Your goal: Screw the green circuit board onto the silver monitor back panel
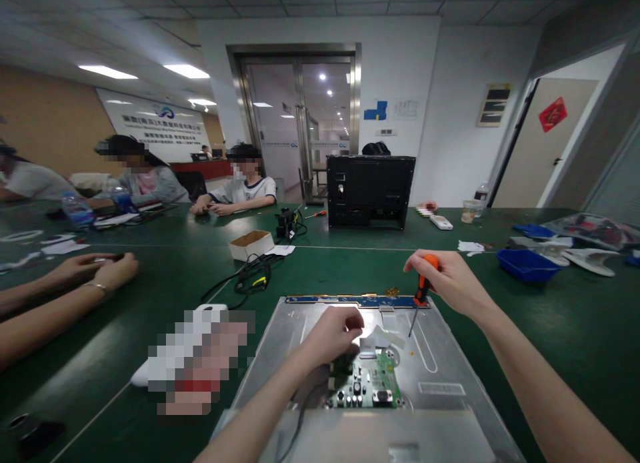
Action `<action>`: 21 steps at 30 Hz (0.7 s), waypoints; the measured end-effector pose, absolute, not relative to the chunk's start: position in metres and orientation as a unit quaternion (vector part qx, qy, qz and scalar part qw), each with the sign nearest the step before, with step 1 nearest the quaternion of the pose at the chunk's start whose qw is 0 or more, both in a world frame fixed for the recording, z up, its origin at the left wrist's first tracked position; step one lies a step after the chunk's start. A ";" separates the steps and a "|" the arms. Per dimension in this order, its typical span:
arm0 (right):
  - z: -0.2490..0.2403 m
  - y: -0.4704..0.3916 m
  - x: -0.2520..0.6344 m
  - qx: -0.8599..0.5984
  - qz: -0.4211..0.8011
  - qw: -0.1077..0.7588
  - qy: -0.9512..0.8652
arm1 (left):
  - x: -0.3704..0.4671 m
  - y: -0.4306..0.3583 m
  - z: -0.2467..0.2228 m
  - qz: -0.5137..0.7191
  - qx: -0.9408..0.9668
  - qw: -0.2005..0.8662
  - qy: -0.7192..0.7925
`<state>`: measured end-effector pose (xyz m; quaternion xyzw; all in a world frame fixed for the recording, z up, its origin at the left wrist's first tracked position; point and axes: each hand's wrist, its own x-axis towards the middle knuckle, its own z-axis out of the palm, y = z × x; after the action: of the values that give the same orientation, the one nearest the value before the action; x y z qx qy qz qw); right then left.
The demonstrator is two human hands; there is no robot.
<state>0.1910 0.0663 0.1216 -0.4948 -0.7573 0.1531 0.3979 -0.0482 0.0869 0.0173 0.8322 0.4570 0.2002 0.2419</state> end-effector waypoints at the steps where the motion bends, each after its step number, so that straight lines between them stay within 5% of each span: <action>1: 0.122 0.066 0.191 -0.495 0.152 0.398 -0.757 | -0.042 0.083 0.019 0.196 0.839 0.246 0.444; 21: 0.125 0.063 0.189 -0.487 0.122 0.399 -0.767 | -0.004 0.070 0.003 0.093 0.922 0.139 0.350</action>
<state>0.1888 0.0630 0.1248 -0.4869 -0.7671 0.1221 0.3995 -0.0044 0.0695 0.0032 0.9219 0.3497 0.0932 0.1386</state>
